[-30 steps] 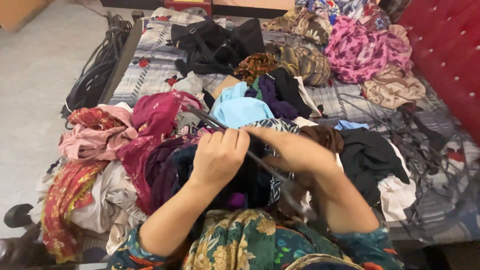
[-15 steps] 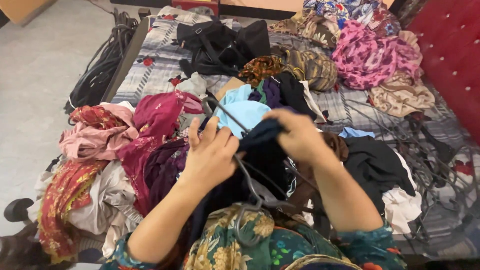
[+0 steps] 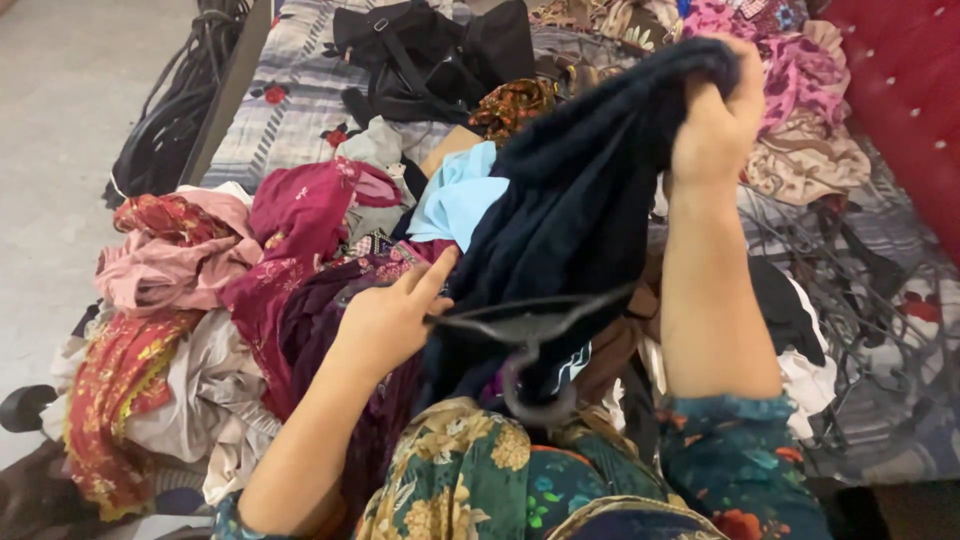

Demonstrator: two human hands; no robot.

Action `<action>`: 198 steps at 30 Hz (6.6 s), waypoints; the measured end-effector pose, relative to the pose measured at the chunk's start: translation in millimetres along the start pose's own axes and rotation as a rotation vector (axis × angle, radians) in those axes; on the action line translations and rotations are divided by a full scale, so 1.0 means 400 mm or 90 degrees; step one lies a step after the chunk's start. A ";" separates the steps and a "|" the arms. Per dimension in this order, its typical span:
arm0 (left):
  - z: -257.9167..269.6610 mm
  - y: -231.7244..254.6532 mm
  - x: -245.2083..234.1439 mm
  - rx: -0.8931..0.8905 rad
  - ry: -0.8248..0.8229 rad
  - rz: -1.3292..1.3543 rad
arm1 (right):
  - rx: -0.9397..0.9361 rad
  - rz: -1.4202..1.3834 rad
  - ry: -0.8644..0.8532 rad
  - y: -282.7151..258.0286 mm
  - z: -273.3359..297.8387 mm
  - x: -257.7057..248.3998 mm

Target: Sorting a pile of laundry on a bed and hanging specific items on a clothes rack.

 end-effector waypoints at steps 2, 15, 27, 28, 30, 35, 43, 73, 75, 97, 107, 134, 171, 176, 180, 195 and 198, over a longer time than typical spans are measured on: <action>0.012 -0.029 0.010 -0.053 -0.015 0.021 | 0.010 0.355 -0.073 0.020 0.006 0.056; 0.033 -0.109 0.018 -0.246 -0.048 0.003 | -0.058 0.742 -0.404 0.062 0.393 0.311; 0.041 0.153 -0.019 0.134 0.284 -0.235 | -0.115 0.831 -0.147 0.041 0.343 0.223; 0.039 0.143 -0.014 0.134 0.285 -0.234 | -0.116 0.831 -0.147 0.041 0.346 0.227; 0.027 0.099 0.000 0.056 0.259 -0.280 | -0.137 0.823 -0.134 0.030 0.352 0.234; 0.008 -0.020 -0.024 -0.035 0.130 -0.319 | -0.158 0.836 -0.122 0.016 0.357 0.209; 0.007 -0.003 -0.159 -0.187 0.171 -0.510 | -0.054 0.801 -0.100 0.021 0.338 0.200; 0.066 0.126 0.344 -0.008 -0.196 0.295 | 0.072 1.030 -0.310 -0.072 0.496 0.003; 0.085 0.188 0.455 0.095 -0.214 0.470 | 0.133 1.043 -0.362 -0.063 0.512 -0.046; -0.193 -0.300 0.821 -0.387 -0.074 0.090 | 0.209 1.014 -0.370 0.297 0.463 -0.530; -0.318 -0.221 0.272 -0.287 0.205 0.029 | 0.279 1.169 -0.377 0.493 0.448 -0.473; 0.080 -0.127 -0.177 -0.181 -0.002 -0.132 | 0.128 0.451 -0.129 0.076 0.357 0.357; 0.705 -0.672 0.356 -0.687 0.186 0.068 | 0.330 0.646 -0.470 0.795 0.662 0.287; 0.768 -0.555 0.395 -0.688 0.128 0.011 | 0.454 0.691 -0.579 0.801 0.881 0.268; 0.810 -0.518 0.404 -0.760 0.014 -0.042 | 0.466 0.779 -0.615 0.787 0.936 0.269; 0.656 -0.511 0.314 -0.644 -0.120 -0.110 | 0.442 0.638 -0.244 0.752 0.870 0.145; 0.596 -0.493 0.219 -0.576 -0.002 -0.139 | 0.444 0.448 -0.099 0.770 0.816 0.094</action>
Point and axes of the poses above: each hand's wrist, its own z-axis away from the middle knuckle, its own x-axis out of the palm, y = z × x, the point moved 9 cm from there along -z, towards the middle knuckle, and after that the axes turned 4 degrees about x, right-handed, at the moved point
